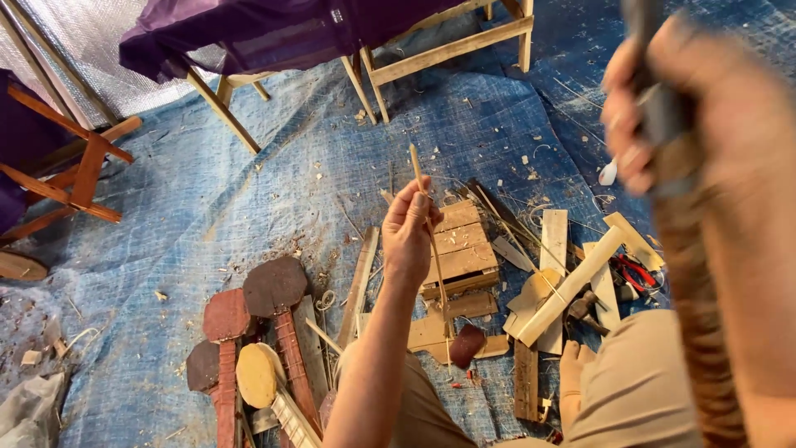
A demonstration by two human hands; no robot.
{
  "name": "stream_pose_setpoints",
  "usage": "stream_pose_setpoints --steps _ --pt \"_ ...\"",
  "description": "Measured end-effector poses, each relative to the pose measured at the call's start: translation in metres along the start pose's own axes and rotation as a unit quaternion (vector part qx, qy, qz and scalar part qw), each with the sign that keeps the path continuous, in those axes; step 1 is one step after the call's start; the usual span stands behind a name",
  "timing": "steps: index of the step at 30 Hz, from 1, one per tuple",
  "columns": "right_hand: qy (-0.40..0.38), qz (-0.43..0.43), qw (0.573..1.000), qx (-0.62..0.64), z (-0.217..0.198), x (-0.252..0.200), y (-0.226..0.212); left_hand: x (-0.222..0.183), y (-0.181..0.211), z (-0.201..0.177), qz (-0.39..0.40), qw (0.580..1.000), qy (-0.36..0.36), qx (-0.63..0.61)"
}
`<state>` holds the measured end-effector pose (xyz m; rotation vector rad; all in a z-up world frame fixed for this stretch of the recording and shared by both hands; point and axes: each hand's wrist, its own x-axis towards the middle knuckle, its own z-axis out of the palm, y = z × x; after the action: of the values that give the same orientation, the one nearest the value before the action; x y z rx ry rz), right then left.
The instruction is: The person shaves thin strips of wood from a wooden block using a curved hand blade.
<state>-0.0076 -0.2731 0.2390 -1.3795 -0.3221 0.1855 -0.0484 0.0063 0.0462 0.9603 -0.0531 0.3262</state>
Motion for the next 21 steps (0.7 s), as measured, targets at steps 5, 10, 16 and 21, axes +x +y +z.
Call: stream_pose_setpoints --steps 5,10,16,21 --pt "0.001 0.127 0.992 0.002 0.028 -0.021 0.087 -0.011 0.003 -0.007 -0.002 1.0 0.006 0.015" --pt "-0.052 0.132 0.989 0.04 0.004 -0.055 0.182 -0.015 0.014 -0.015 -0.011 0.999 0.027 0.021" --pt "-0.038 0.186 0.948 0.255 -0.014 -0.07 0.224 -0.014 0.015 -0.026 0.0 0.999 0.034 0.023" --pt "-0.032 0.215 0.942 0.256 -0.015 -0.064 0.219 -0.014 0.016 -0.015 0.007 0.997 0.038 0.067"
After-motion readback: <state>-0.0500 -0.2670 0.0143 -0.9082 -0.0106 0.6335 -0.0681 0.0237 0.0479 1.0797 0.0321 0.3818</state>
